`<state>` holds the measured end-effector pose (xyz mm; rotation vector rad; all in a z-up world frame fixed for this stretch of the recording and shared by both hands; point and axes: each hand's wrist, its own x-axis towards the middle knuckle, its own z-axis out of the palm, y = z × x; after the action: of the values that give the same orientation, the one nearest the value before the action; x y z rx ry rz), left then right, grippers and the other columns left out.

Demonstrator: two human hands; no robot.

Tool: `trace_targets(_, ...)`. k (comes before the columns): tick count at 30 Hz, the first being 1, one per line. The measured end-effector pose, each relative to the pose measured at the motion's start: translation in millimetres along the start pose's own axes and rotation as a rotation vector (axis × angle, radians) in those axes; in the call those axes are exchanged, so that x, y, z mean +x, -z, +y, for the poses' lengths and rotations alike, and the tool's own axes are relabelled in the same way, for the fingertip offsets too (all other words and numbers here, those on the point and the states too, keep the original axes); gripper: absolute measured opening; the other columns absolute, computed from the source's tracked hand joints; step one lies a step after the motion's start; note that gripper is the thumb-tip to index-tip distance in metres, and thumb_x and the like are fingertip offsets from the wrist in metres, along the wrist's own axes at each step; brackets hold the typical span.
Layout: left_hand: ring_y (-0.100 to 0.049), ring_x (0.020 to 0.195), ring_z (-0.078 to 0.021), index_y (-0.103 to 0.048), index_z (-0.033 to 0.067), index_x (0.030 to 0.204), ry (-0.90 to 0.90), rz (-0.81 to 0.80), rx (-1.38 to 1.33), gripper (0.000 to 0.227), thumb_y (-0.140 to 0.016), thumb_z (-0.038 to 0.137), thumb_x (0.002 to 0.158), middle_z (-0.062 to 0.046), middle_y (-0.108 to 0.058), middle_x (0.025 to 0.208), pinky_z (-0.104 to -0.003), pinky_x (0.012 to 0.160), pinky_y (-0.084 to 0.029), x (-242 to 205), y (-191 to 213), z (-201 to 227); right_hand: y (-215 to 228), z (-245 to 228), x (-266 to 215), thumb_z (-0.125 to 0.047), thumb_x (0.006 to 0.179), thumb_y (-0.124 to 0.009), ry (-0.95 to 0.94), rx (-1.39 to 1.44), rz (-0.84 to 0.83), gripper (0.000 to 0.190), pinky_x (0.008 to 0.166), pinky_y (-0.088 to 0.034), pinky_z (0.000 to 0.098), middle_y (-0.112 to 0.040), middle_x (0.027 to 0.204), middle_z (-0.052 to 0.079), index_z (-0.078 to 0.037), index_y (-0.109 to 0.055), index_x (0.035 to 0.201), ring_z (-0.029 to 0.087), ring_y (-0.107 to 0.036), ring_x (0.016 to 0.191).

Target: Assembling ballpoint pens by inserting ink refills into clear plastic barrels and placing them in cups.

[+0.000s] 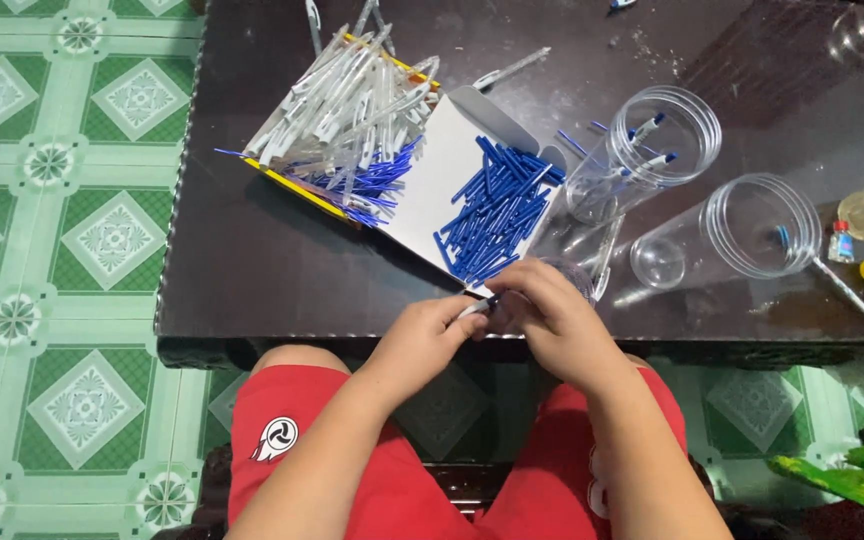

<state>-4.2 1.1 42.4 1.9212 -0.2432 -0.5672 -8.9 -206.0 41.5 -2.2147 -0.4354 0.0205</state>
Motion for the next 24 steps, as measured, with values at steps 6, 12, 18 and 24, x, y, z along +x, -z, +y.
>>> trace_targets(6, -0.07, 0.105, -0.0362, -0.071, 0.0079, 0.118, -0.044, 0.016, 0.181, 0.028, -0.057, 0.025, 0.101, -0.016, -0.074, 0.104, -0.044, 0.09, -0.057, 7, -6, -20, -17, -13, 7, 0.003, 0.093, -0.057, -0.099, -0.106, -0.083, 0.038, 0.091, -0.056, 0.0461, -0.069, 0.101, 0.007, -0.018, -0.07, 0.121, 0.034, -0.07, 0.103)
trace_targets(12, -0.07, 0.105, -0.0347, -0.067, 0.0052, 0.124, -0.284, 0.029, 0.361, 0.03, -0.05, 0.021, 0.104, -0.017, -0.073, 0.107, -0.04, 0.092, -0.056, 6, -12, -39, -16, -29, 16, -0.017, 0.1, -0.06, -0.497, 0.097, -0.078, 0.026, 0.08, -0.059, 0.0441, -0.077, 0.087, 0.013, -0.022, -0.071, 0.123, 0.032, -0.077, 0.085)
trace_targets(18, -0.068, 0.107, -0.0353, -0.063, 0.0016, 0.126, -0.441, 0.152, 0.434, 0.029, -0.052, 0.016, 0.103, -0.019, -0.072, 0.107, -0.041, 0.094, -0.055, 12, -24, -54, -27, -18, 14, -0.019, 0.1, -0.062, -0.598, 0.289, 0.075, 0.018, 0.053, -0.054, 0.0321, -0.071, 0.067, 0.009, -0.018, -0.071, 0.116, 0.019, -0.061, 0.044)
trace_targets(24, -0.068, 0.11, -0.0372, -0.066, 0.0032, 0.125, -0.336, 0.158, 0.191, 0.029, -0.052, 0.011, 0.101, -0.018, -0.072, 0.108, -0.044, 0.097, -0.054, 4, -15, -24, -16, -28, 6, -0.012, 0.092, -0.071, -0.374, 0.204, 0.172, 0.009, 0.052, -0.058, 0.0378, -0.073, 0.062, 0.013, -0.009, -0.08, 0.094, 0.026, -0.07, 0.052)
